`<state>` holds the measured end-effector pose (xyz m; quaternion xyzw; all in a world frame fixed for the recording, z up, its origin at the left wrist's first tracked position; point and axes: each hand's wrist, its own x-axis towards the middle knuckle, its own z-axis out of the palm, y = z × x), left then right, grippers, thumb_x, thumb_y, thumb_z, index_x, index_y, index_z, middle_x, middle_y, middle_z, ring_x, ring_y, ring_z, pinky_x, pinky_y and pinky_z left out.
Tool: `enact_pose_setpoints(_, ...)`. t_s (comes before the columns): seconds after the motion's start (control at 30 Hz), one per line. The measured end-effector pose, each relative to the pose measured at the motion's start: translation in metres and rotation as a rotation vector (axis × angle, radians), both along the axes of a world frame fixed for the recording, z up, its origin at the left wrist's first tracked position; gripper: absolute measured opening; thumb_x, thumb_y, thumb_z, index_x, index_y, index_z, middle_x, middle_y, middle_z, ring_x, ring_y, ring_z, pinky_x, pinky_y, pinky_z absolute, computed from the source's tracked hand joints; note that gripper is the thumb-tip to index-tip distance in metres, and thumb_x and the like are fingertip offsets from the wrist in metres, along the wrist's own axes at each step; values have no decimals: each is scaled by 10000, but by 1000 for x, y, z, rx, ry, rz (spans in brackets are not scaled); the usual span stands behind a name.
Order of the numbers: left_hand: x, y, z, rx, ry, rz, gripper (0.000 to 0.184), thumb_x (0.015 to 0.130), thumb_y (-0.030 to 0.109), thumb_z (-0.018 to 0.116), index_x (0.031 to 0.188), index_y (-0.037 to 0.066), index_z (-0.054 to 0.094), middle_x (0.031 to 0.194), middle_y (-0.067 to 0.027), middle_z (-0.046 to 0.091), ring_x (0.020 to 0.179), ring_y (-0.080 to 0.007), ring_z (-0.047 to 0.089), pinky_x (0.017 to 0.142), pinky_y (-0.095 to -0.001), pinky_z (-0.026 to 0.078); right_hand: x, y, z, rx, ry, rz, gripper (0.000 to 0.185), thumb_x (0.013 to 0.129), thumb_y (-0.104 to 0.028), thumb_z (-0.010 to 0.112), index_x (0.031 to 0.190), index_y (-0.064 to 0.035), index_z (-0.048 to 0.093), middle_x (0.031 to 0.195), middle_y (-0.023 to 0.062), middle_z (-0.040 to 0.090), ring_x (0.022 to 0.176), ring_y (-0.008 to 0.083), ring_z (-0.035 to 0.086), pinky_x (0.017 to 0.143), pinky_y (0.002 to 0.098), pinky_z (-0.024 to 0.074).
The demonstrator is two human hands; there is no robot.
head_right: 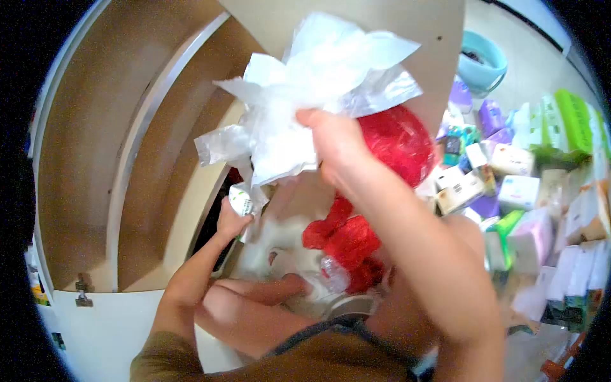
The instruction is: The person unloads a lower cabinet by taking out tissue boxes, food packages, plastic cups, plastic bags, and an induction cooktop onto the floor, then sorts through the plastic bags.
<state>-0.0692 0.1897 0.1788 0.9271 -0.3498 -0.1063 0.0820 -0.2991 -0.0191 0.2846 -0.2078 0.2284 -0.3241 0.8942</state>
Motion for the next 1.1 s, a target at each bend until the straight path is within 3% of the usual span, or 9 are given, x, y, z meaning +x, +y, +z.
enact_pose_setpoints(0.17, -78, -24, 22, -665, 1096, 231, 619, 654, 169, 555, 1158, -12, 244, 1055, -138, 460, 968, -253, 480, 836, -372, 394, -5, -8, -15, 13, -34, 8, 333, 775, -66, 460, 1081, 51, 397, 1013, 168, 502, 919, 288, 516, 801, 404, 430)
enact_pose_setpoints(0.3, -83, -11, 29, -754, 1662, 136, 614, 624, 212, 509, 1177, 6, 340, 1114, -150, 462, 1003, -300, 467, 868, -404, 374, -19, -12, -10, 19, -31, -91, 304, 765, -63, 485, 1046, 41, 428, 979, 148, 519, 881, 275, 534, 775, 390, 447)
enact_pose_setpoints(0.43, -126, -19, 86, -854, 1852, 12, 692, 566, 323, 496, 1164, -5, 379, 1090, -161, 484, 948, -300, 507, 832, -416, 403, -29, -16, -12, -17, -42, -140, 294, 770, -61, 482, 1038, 48, 435, 959, 142, 526, 867, 268, 542, 768, 379, 451)
enact_pose_setpoints(0.47, -138, -29, 100, -877, 1921, -237, 680, 575, 320, 488, 1166, 0, 386, 1088, -162, 486, 945, -301, 511, 815, -411, 417, -30, -16, -13, -32, -43, -160, 294, 770, -61, 482, 1038, 48, 435, 959, 142, 526, 867, 268, 542, 768, 379, 451)
enact_pose_setpoints(0.67, -192, -68, 139, -918, 2008, -533, 605, 637, 234, 490, 1146, -69, 368, 1105, -187, 469, 966, -289, 502, 829, -372, 417, -29, -7, -33, -59, 114, -156, 226, 789, -107, 474, 970, 27, 478, 921, 118, 535, 771, 217, 534, 686, 306, 450)
enact_pose_setpoints(0.83, -284, -159, 183, -500, 1948, -378, 471, 749, 232, 491, 1121, -40, 390, 1091, -169, 479, 985, -260, 493, 880, -379, 377, -25, 10, -61, -340, 108, -40, 369, 802, -224, 488, 1081, 5, 413, 1015, 103, 495, 866, 202, 480, 775, 302, 388)
enact_pose_setpoints(0.97, -338, -229, 168, -106, 1520, -478, 387, 728, 281, 528, 1038, 54, 485, 956, -77, 533, 837, -164, 503, 764, -330, 386, -3, 15, -98, -563, -177, 18, 490, 812, -317, 500, 1170, -13, 362, 1089, 90, 462, 943, 191, 437, 847, 299, 338)
enact_pose_setpoints(1.07, -367, -275, 119, -11, 1353, -706, 389, 707, 262, 545, 1031, 54, 490, 928, -97, 551, 839, -201, 535, 703, -341, 415, 23, 12, -102, -277, -533, 65, 392, 866, -298, 356, 1200, -93, 346, 1176, 64, 399, 1071, 143, 376, 901, 267, 293)
enact_pose_setpoints(1.1, -374, -289, 102, -12, 1351, -711, 389, 707, 262, 545, 1031, 54, 490, 928, -97, 551, 839, -201, 535, 703, -341, 415, 4, 15, -72, -498, -32, -10, 355, 822, -245, 438, 1120, -54, 406, 1080, 89, 454, 977, 164, 426, 829, 278, 340)
